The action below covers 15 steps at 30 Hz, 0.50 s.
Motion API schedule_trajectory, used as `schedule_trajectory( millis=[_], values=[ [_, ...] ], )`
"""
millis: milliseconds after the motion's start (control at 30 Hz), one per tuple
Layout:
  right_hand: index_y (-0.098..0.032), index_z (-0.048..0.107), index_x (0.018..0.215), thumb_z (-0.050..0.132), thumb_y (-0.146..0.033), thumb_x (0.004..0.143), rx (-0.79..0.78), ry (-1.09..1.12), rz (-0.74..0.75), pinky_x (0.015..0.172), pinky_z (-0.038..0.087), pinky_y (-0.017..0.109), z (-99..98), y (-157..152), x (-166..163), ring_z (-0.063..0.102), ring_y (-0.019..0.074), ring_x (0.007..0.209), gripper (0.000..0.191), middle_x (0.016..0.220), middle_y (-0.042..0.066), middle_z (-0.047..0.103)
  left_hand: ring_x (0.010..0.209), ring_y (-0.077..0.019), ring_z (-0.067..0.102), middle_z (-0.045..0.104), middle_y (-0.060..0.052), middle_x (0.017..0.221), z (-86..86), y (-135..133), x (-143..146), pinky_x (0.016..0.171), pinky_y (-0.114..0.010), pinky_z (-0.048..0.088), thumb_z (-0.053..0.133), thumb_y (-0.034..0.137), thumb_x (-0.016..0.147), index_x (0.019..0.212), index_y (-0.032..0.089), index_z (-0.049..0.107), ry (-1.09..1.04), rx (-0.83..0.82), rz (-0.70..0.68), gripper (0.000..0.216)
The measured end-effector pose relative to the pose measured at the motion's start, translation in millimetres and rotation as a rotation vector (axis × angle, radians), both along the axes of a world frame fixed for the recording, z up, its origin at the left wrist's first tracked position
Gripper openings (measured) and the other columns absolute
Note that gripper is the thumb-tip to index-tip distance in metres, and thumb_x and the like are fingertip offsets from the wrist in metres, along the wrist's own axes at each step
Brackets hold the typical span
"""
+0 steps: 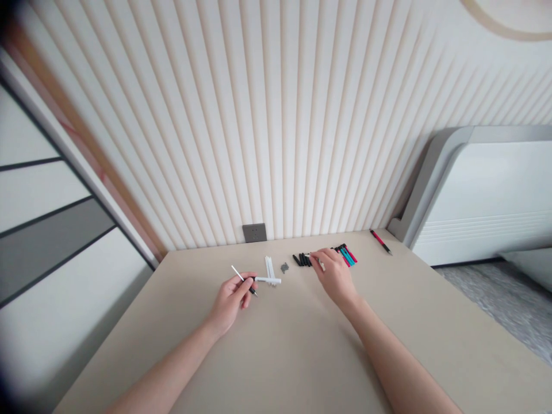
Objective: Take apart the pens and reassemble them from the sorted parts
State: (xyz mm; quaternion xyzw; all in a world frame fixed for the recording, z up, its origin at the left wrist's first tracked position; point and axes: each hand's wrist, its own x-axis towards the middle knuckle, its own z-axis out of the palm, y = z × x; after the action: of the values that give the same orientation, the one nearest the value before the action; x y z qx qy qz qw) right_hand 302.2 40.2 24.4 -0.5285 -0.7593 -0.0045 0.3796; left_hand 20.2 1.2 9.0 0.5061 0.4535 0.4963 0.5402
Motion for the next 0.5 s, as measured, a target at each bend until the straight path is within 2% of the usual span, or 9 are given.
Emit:
schedule_trajectory(
  millis=[67,167,267,500],
  values=[
    [-0.02,0.068,0.099,0.046,-0.032,0.096,0.051,0.016,0.173,0.083,0.046,0.033,4.2,-12.6,-17.6,0.061,0.02,0.09,0.024,0.097,0.009,0.067,0.043,-0.0041,0.043,0.063,-0.003,0.08,0.8,-0.4,0.4,0.042,-0.02,0.028,0.064,0.045,0.081,0.106,0.012,0.063,-0.009,-0.009,0.01,0.041],
    [-0.021,0.068,0.1,0.047,-0.029,0.096,0.05,-0.006,0.287,0.08,0.047,0.034,3.7,-27.9,-38.8,0.061,0.0199,0.088,0.022,0.096,0.01,0.067,0.043,-0.0043,0.043,0.064,-0.003,0.08,1.4,-1.0,0.7,0.042,-0.02,0.028,0.064,0.045,0.08,0.106,0.012,0.063,-0.009,-0.011,0.027,0.041],
    [-0.021,0.068,0.099,0.047,-0.028,0.097,0.022,-0.013,0.322,0.08,0.047,0.034,-0.9,-33.8,-47.3,0.062,0.0195,0.087,0.022,0.095,0.009,0.067,0.043,-0.0044,0.044,0.065,-0.004,0.082,0.8,-1.0,0.5,0.043,-0.02,0.028,0.065,0.045,0.08,0.106,0.013,0.063,0.0,-0.007,0.033,0.041],
    [-0.021,0.068,0.097,0.046,-0.028,0.097,0.008,-0.008,0.295,0.08,0.047,0.033,-3.9,-31.6,-44.2,0.062,0.0194,0.087,0.024,0.094,0.009,0.067,0.043,-0.0048,0.044,0.066,-0.005,0.082,-1.5,0.2,-0.2,0.042,-0.02,0.031,0.065,0.046,0.079,0.105,0.012,0.063,-0.01,-0.006,0.046,0.042]
  ],
)
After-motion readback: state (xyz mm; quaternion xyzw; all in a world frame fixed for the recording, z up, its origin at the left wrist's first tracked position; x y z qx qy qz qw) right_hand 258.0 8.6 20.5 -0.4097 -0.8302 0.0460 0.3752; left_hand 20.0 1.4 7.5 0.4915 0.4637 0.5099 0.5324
